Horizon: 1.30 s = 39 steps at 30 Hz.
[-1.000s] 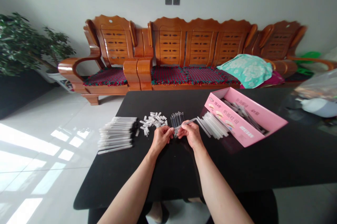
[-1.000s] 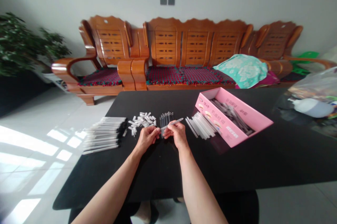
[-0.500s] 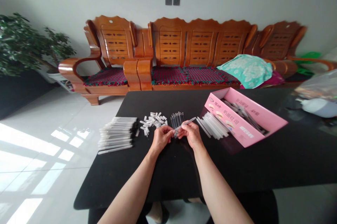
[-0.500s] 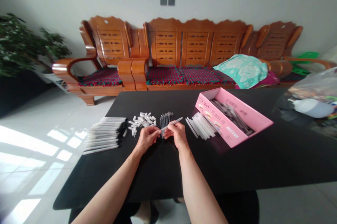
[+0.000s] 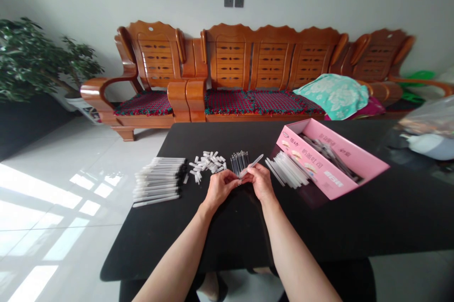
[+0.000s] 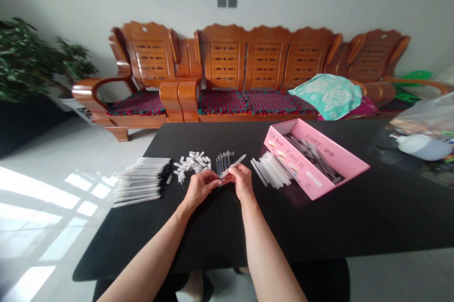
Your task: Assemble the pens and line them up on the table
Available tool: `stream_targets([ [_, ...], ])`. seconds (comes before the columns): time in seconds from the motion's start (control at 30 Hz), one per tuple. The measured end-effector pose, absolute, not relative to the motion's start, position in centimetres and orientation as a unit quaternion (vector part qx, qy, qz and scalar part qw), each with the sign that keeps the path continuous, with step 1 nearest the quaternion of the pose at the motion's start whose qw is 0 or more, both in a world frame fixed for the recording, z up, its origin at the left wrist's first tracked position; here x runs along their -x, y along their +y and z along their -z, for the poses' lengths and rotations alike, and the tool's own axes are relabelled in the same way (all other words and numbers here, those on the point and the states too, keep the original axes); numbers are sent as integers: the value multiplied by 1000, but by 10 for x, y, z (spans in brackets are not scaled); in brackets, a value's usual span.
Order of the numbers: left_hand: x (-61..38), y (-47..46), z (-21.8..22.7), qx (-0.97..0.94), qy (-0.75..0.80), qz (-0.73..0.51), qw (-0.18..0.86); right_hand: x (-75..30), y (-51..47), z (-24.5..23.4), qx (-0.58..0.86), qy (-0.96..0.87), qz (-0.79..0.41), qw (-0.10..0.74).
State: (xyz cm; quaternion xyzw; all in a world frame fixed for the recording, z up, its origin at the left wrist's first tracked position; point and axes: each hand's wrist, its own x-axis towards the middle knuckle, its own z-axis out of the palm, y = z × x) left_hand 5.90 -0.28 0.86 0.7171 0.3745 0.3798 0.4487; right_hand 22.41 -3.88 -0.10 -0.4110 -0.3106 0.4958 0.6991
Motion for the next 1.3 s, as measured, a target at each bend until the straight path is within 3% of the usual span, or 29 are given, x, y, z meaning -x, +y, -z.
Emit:
stream_targets([
  [0.13, -34, 14, -15, -718, 503, -413, 246, -225, -39, -1, 410, -295, -483, 715],
  [0.27, -4, 31, -18, -659, 670, -331, 86, -224, -38, -1, 418, -329, -485, 694],
  [0.47, 1, 34, -19, -660, 720, -194, 95, -223, -39, -3, 422, -340, -492, 681],
  [0.73, -2, 31, -16, -674, 695, -237, 78, -222, -40, -3, 437, -341, -504, 662],
  [0.83, -3, 33, -14, -656, 667, -327, 133, -222, -41, -4, 441, -351, -506, 653],
  [1.07, -18, 37, 0, -471, 455, -555, 514, -218, -42, -1, 455, -405, -514, 604],
  [1.3, -28, 33, 2, -420, 377, -570, 597, -215, -45, -1, 486, -505, -481, 527],
])
